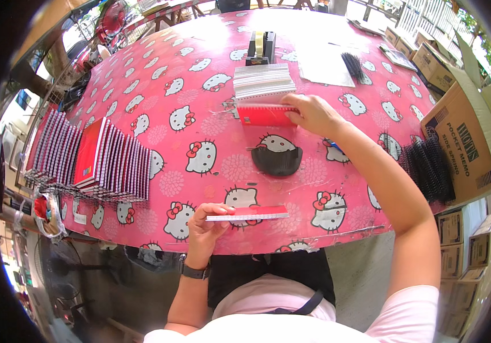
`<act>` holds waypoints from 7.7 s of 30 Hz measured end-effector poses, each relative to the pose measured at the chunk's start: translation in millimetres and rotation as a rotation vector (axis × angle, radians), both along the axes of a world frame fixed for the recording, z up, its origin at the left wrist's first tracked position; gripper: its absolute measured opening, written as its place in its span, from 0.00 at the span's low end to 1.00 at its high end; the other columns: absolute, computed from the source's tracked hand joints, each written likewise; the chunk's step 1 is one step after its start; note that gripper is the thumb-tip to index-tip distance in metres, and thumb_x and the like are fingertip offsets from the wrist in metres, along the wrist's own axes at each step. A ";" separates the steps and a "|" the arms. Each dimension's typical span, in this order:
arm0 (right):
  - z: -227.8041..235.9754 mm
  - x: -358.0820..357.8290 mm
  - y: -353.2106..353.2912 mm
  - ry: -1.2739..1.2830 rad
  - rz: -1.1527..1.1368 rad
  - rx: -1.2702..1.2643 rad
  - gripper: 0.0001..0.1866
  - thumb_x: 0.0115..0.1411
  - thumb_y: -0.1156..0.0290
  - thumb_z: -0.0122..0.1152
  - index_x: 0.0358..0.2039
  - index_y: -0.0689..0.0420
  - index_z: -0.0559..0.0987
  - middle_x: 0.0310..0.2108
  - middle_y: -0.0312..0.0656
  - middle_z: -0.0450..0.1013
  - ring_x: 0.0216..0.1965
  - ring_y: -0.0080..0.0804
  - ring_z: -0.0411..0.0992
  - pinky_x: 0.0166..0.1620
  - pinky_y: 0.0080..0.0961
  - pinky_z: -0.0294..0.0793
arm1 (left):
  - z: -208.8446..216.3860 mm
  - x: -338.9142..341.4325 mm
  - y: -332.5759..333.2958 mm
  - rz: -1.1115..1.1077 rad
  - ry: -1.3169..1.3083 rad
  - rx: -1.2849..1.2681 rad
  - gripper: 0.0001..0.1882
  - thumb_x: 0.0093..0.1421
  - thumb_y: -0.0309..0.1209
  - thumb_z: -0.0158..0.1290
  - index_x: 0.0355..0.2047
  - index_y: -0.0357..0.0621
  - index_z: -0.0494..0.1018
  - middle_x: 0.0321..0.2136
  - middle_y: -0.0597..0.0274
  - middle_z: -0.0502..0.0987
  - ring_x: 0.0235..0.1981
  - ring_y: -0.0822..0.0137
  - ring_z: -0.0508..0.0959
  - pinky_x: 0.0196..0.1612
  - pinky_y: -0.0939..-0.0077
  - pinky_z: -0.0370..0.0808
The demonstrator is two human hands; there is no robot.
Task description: The person assembles small red notebooks by inserting spiral bindings into the covers. They repeatedly pick up a notebook, insert a black spiral, and place the finished unit into a growing stack on the table.
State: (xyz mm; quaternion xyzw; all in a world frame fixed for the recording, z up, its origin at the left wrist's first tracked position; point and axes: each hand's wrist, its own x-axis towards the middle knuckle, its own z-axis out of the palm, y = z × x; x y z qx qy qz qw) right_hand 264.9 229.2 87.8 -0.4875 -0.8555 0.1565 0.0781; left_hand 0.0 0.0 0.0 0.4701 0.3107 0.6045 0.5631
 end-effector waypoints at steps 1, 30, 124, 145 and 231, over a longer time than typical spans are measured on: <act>0.8 2.1 3.6 0.067 -0.026 0.034 0.23 0.52 0.69 0.64 0.49 0.54 0.71 0.57 0.45 0.63 0.58 0.39 0.62 0.54 0.33 0.68 | -0.3 4.1 -0.7 0.001 -0.019 -0.024 0.10 0.57 0.17 0.57 0.39 0.38 0.72 0.40 0.56 0.76 0.45 0.68 0.75 0.50 0.74 0.72; -57.8 -1.5 -46.7 0.748 0.020 0.309 0.11 0.43 0.86 0.64 0.27 0.58 0.78 0.33 0.38 0.78 0.39 0.33 0.72 0.46 0.28 0.70 | -0.3 -4.5 1.1 0.032 0.053 -0.007 0.10 0.55 0.18 0.58 0.38 0.37 0.73 0.39 0.56 0.77 0.44 0.67 0.75 0.48 0.72 0.72; -80.8 5.7 21.2 1.002 -0.564 0.181 0.08 0.51 0.72 0.69 0.27 0.60 0.78 0.19 0.31 0.71 0.22 0.14 0.63 0.26 0.16 0.63 | -14.8 49.3 230.0 0.430 0.651 0.206 0.40 0.58 0.30 0.56 0.65 0.30 0.48 0.61 0.39 0.61 0.63 0.49 0.61 0.63 0.64 0.58; -73.6 41.1 15.8 1.062 0.013 -0.350 0.13 0.41 0.93 0.58 0.21 0.58 0.73 0.32 0.42 0.78 0.43 0.30 0.75 0.47 0.24 0.73 | 3.9 11.3 228.0 0.488 0.149 -0.053 0.16 0.49 0.16 0.48 0.39 0.39 0.74 0.38 0.62 0.75 0.39 0.73 0.73 0.45 0.80 0.70; -32.8 21.7 -227.3 -0.001 0.146 -0.034 0.50 0.32 0.62 0.78 0.59 0.51 0.64 0.61 0.52 0.55 0.60 0.53 0.56 0.60 0.45 0.57 | 35.5 37.8 -46.1 -0.142 1.482 0.332 0.54 0.31 0.43 0.72 0.61 0.50 0.59 0.61 0.49 0.57 0.60 0.50 0.58 0.60 0.55 0.55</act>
